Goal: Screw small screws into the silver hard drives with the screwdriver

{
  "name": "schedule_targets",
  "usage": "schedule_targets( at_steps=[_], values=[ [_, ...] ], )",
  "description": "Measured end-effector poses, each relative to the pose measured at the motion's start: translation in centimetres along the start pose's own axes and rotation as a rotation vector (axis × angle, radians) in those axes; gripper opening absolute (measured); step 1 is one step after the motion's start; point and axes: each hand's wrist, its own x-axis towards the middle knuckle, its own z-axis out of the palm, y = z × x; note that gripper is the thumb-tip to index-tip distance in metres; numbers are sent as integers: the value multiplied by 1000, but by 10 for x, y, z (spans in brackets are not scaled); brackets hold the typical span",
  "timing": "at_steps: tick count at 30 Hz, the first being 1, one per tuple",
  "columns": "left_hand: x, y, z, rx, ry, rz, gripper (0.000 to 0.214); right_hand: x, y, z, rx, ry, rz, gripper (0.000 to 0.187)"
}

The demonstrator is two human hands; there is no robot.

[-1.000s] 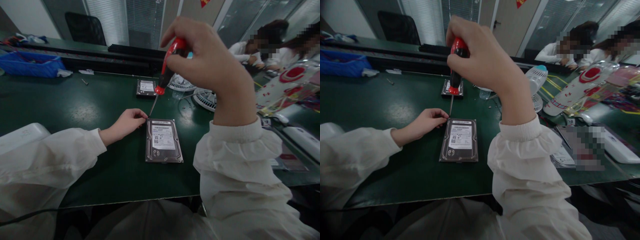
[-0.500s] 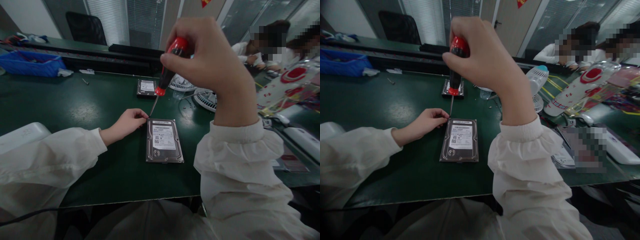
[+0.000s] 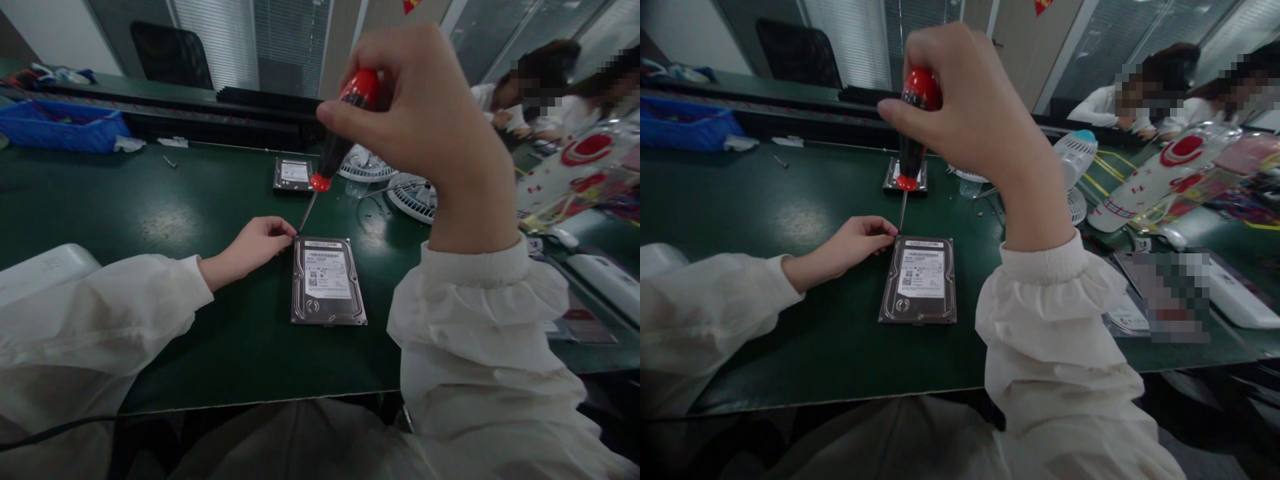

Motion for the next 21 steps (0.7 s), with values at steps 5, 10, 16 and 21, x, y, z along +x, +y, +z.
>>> schedule_targets(
  at_steps=[5, 10, 16, 21],
  values=[
    [1, -2, 0, -9, 0, -4, 15, -1, -3, -2, 63, -60, -29, 5],
    [0, 0, -1, 1, 1, 2, 15, 0, -2, -2, 13, 15, 30, 32],
    [-1, 2, 1, -10, 1, 6, 14, -3, -4, -8, 73, -62, -40, 25],
    [-1, 5, 2, -15, 18, -6, 11, -2, -5, -8, 8, -84, -40, 20]
  ],
)
